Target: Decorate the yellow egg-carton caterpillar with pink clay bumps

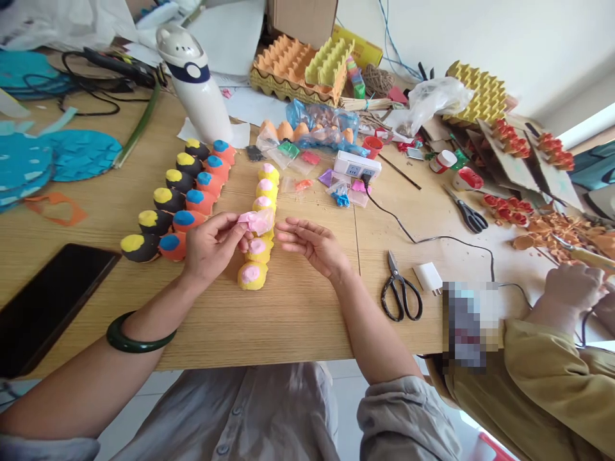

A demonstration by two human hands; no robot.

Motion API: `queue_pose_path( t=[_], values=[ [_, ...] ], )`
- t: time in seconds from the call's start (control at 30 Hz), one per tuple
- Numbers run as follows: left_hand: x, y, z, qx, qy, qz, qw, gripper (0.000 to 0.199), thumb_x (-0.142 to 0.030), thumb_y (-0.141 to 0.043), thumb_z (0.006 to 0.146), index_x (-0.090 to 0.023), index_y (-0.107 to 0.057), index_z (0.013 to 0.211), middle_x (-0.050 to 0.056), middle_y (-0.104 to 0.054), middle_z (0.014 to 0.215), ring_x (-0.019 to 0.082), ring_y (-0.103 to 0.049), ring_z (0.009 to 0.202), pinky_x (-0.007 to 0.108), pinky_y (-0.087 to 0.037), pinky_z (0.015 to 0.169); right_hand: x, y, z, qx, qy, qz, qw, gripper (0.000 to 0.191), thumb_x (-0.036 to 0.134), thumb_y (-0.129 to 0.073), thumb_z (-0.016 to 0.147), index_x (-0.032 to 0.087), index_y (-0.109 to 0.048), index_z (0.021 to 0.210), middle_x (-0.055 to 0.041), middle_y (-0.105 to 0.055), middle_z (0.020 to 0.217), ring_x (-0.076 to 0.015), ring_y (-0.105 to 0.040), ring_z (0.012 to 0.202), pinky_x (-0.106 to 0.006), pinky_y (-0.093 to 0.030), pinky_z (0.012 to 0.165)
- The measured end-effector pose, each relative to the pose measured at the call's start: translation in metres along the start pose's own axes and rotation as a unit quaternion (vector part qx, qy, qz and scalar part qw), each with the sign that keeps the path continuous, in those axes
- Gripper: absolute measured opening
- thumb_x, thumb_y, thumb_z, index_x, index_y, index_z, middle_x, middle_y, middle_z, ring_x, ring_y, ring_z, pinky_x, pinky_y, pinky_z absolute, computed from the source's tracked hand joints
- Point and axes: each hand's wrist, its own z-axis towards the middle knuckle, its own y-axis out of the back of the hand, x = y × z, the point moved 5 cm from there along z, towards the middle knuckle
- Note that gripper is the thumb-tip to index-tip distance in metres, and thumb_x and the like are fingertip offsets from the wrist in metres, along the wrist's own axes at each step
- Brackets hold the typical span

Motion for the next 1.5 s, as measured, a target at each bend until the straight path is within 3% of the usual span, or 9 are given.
queue_pose_path(
  t=[0.1, 0.27, 0.53, 0.63, 0.8, 0.97, 1.13, 1.3, 1.5],
  values=[
    [0.001, 0.000, 0.000, -0.002, -0.005, 0.007, 1.000, 0.018, -0.037, -0.065, 0.096, -0.020, -0.071, 0.090, 0.000, -0.075, 0.071, 0.011, -0.064, 0.054, 0.022, -0.054, 0.057, -0.001, 0.001, 0.000, -0.012, -0.010, -0.014, 1.000, 0.021, 0.015, -0.059, 0.103, 0.015, -0.077, 0.092, -0.0038, -0.085, 0.081, -0.0104, -0.075, 0.056, -0.016, -0.062, 0.052],
    [0.001, 0.001, 0.001, -0.017, -0.010, 0.004, 1.000, 0.019, -0.038, -0.066, 0.095, -0.020, -0.069, 0.088, 0.000, -0.074, 0.069, 0.012, -0.064, 0.053, 0.023, -0.054, 0.056, -0.001, 0.004, 0.003, -0.030, 0.000, -0.061, 0.998, 0.040, 0.042, -0.071, 0.100, 0.017, -0.067, 0.069, 0.0039, -0.065, 0.045, -0.0072, -0.045, 0.025, -0.016, -0.036, 0.025],
    [0.004, 0.000, 0.002, -0.021, -0.022, -0.005, 1.000, 0.021, -0.039, -0.066, 0.093, -0.020, -0.069, 0.086, 0.001, -0.074, 0.069, 0.012, -0.063, 0.052, 0.023, -0.054, 0.055, 0.002, 0.005, 0.004, -0.055, 0.015, -0.050, 0.997, 0.030, 0.033, -0.057, 0.109, 0.015, -0.073, 0.091, -0.0106, -0.087, 0.090, -0.0148, -0.079, 0.066, -0.023, -0.066, 0.061],
    [0.003, 0.000, 0.002, -0.031, -0.020, 0.000, 0.999, 0.021, -0.040, -0.067, 0.092, -0.020, -0.069, 0.085, 0.001, -0.074, 0.070, 0.011, -0.062, 0.051, 0.023, -0.053, 0.054, 0.003, 0.005, 0.004, -0.047, 0.030, -0.049, 0.997, 0.020, 0.025, -0.068, 0.103, 0.015, -0.073, 0.086, -0.0055, -0.084, 0.077, -0.0113, -0.075, 0.056, -0.017, -0.062, 0.054],
    [0.001, 0.003, 0.003, -0.046, -0.025, 0.005, 0.999, 0.023, -0.042, -0.068, 0.090, -0.020, -0.069, 0.088, 0.001, -0.073, 0.071, 0.011, -0.061, 0.051, 0.023, -0.052, 0.053, 0.001, 0.006, 0.006, -0.028, 0.030, -0.067, 0.997, 0.041, 0.041, -0.079, 0.095, 0.018, -0.061, 0.066, 0.0024, -0.069, 0.051, -0.0077, -0.055, 0.032, -0.016, -0.045, 0.032],
    [0.003, 0.003, 0.001, -0.029, -0.017, 0.022, 0.999, 0.022, -0.043, -0.068, 0.092, -0.021, -0.068, 0.087, 0.001, -0.075, 0.072, 0.012, -0.063, 0.054, 0.024, -0.055, 0.056, -0.001, 0.009, 0.008, -0.038, 0.033, -0.022, 0.998, 0.022, 0.023, -0.070, 0.101, 0.015, -0.072, 0.081, -0.0051, -0.083, 0.074, -0.0116, -0.076, 0.056, -0.018, -0.063, 0.054],
    [0.003, 0.002, -0.002, -0.005, -0.015, 0.014, 1.000, 0.022, -0.041, -0.067, 0.095, -0.020, -0.071, 0.092, 0.000, -0.075, 0.070, 0.012, -0.065, 0.055, 0.023, -0.056, 0.058, -0.003, 0.011, 0.008, -0.036, 0.039, -0.002, 0.999, 0.013, 0.012, -0.065, 0.099, 0.015, -0.076, 0.093, -0.0078, -0.087, 0.095, -0.0134, -0.082, 0.075, -0.020, -0.068, 0.066],
    [0.003, 0.002, -0.002, 0.001, 0.013, -0.003, 1.000, 0.024, -0.044, -0.070, 0.094, -0.020, -0.071, 0.092, 0.001, -0.076, 0.071, 0.012, -0.065, 0.055, 0.023, -0.057, 0.058, -0.002, 0.013, 0.007, -0.027, 0.057, -0.001, 0.998, 0.008, 0.014, -0.080, 0.090, 0.018, -0.075, 0.095, -0.0048, -0.087, 0.095, -0.0128, -0.082, 0.075, -0.019, -0.068, 0.066],
    [0.000, 0.002, -0.006, 0.017, 0.013, 0.006, 1.000, 0.024, -0.044, -0.069, 0.097, -0.020, -0.073, 0.094, 0.001, -0.076, 0.073, 0.013, -0.066, 0.056, 0.024, -0.057, 0.059, -0.004, 0.015, 0.008, -0.019, 0.050, -0.019, 0.998, 0.026, 0.037, -0.089, 0.085, 0.016, -0.075, 0.085, -0.0035, -0.083, 0.075, -0.0118, -0.074, 0.054, -0.020, -0.064, 0.054]
  ],
)
